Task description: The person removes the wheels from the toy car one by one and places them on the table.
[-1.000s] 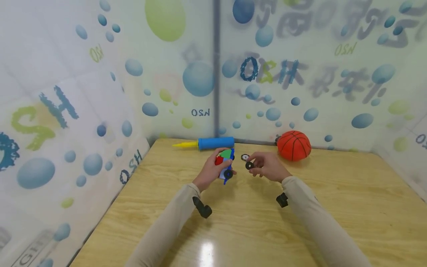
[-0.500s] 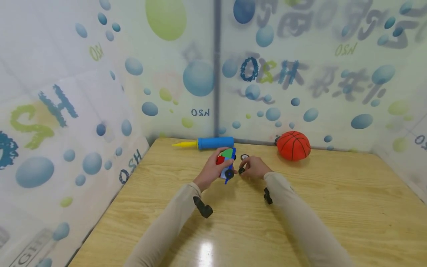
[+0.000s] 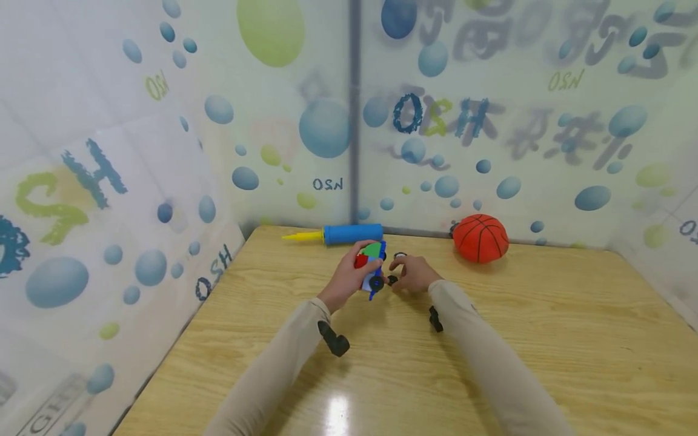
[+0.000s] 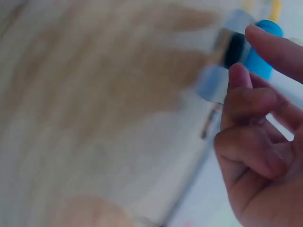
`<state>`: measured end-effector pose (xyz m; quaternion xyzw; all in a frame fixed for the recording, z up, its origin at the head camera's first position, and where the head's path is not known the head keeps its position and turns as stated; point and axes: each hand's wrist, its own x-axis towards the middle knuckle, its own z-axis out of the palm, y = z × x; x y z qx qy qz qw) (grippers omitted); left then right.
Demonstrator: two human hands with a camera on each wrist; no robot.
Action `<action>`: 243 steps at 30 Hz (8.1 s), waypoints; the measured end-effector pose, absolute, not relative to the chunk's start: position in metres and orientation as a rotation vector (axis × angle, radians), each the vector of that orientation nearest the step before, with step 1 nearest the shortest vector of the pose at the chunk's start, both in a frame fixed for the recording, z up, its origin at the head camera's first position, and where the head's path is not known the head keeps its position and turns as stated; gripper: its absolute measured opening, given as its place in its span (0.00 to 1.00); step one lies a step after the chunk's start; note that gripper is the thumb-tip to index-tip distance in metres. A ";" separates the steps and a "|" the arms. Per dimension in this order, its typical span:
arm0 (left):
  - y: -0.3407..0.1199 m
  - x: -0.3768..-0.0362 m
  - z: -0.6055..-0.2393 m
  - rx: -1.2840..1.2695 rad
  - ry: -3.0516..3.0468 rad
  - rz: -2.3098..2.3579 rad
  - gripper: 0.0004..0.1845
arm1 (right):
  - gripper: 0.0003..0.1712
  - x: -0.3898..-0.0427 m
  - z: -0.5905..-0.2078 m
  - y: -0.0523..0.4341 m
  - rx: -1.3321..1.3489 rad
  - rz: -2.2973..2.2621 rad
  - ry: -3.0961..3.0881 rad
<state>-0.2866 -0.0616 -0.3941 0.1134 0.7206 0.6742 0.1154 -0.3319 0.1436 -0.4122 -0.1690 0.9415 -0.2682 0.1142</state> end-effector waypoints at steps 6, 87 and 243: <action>-0.058 -0.288 -0.394 0.298 2.142 2.026 0.26 | 0.13 -0.307 -0.388 0.161 -0.676 -1.059 2.741; -0.071 -0.289 -0.397 0.187 2.055 2.157 0.27 | 0.16 -0.321 -0.418 0.179 -0.442 -1.018 2.792; -0.054 -0.273 -0.395 0.716 2.272 1.488 0.39 | 0.27 -0.283 -0.359 0.160 -0.861 -1.362 2.458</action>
